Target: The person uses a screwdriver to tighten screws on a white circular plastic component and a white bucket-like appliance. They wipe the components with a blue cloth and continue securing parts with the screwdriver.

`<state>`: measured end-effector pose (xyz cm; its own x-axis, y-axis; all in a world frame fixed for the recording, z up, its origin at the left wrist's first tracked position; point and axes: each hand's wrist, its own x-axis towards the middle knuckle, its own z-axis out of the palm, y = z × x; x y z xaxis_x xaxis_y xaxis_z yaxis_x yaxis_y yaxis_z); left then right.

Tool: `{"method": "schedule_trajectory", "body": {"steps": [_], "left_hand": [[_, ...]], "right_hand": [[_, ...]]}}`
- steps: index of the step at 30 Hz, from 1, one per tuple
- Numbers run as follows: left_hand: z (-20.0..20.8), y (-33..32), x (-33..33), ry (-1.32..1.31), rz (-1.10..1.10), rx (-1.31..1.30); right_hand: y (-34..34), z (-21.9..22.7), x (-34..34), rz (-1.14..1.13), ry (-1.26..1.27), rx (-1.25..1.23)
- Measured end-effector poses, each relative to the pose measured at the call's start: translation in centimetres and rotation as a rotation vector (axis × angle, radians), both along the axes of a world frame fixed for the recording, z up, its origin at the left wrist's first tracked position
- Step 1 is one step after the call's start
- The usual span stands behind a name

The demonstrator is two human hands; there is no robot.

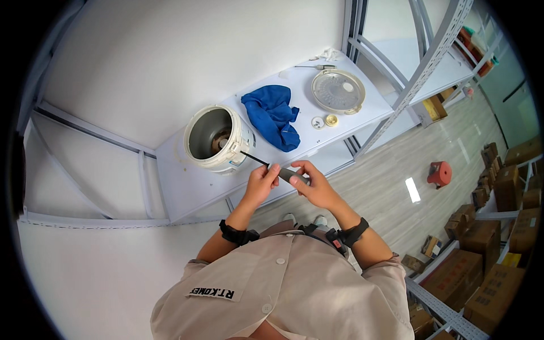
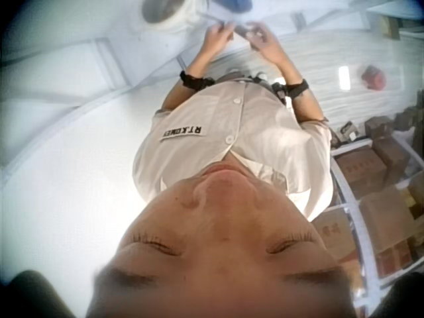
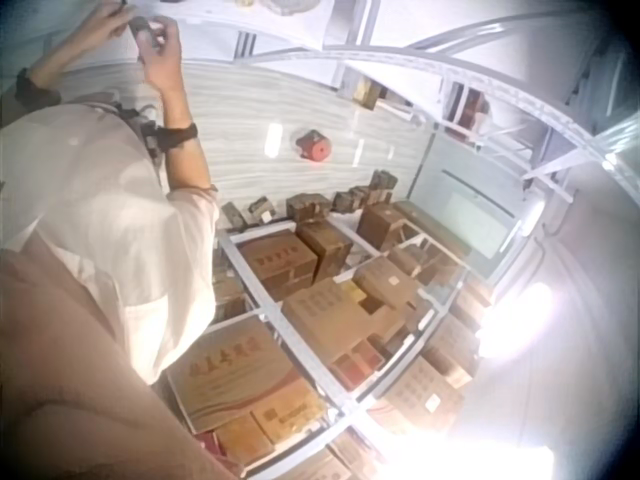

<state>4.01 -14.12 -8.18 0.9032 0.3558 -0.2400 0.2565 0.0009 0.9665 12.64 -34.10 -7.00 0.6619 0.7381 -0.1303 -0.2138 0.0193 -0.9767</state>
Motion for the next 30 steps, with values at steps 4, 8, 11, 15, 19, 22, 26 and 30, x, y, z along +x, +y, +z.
{"method": "schedule_trajectory", "body": {"steps": [4,8,11,15,19,22,26,30], "left_hand": [[-0.7,0.3,-0.1,-0.037,0.013,-0.162],[-0.5,0.8,0.1,0.002,-0.015,-0.117],[-0.6,1.1,0.5,0.085,-0.025,-0.029],[-0.7,0.7,0.6,0.056,-0.012,-0.049],[-1.6,0.8,0.4,0.008,-0.035,-0.107],[-1.6,0.8,0.2,-0.006,-0.037,-0.180],[-0.5,1.0,0.3,-0.013,-0.037,-0.228],[-1.2,1.6,0.6,0.044,0.009,-0.162]], "right_hand": [[-0.2,-0.1,1.4,0.273,0.279,-0.141],[0.3,1.3,0.4,0.156,-0.143,-0.218],[0.5,1.2,0.2,0.033,-0.451,-0.119],[0.8,0.8,0.6,0.008,-0.437,-0.017],[0.3,0.3,1.7,0.154,0.220,-0.104],[0.0,0.0,2.4,0.316,0.282,-0.140],[0.5,-0.2,1.3,0.150,-0.091,-0.121],[0.9,-1.3,0.7,0.025,-0.302,0.025]]}}
